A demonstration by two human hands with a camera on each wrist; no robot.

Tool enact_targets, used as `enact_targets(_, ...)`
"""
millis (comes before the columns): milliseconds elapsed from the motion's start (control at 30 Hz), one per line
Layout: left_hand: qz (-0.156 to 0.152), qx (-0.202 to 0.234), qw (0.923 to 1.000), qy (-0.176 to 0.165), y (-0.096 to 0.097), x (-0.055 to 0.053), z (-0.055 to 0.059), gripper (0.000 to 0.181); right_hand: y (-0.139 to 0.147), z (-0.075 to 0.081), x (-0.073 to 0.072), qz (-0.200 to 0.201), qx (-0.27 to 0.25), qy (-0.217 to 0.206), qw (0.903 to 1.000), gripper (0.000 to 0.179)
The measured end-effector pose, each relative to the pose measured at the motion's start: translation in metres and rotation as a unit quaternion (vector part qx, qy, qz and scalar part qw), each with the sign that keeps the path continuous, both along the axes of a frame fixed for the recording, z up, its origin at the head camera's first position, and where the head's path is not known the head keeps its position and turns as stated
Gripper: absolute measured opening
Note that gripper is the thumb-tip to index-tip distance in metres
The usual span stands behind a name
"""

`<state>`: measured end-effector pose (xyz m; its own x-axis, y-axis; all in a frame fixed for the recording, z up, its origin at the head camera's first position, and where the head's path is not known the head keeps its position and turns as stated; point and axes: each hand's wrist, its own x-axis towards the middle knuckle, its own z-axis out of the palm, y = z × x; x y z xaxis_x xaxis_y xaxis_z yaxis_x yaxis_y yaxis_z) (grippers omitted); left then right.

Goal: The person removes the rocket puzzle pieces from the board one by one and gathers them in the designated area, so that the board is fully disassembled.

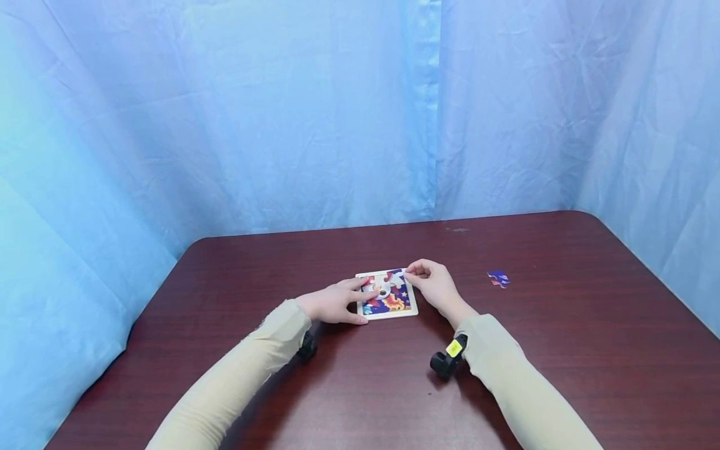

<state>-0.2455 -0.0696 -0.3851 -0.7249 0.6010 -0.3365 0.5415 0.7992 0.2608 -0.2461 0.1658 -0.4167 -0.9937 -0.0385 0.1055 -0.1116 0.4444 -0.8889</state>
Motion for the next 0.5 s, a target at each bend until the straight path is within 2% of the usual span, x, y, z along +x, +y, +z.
enact_targets(500, -0.010, 0.002, 0.9999, 0.008, 0.001, 0.000, -0.002, 0.067, 0.032, 0.006, 0.014, 0.013, 0.037, 0.013, 0.9991, 0.018)
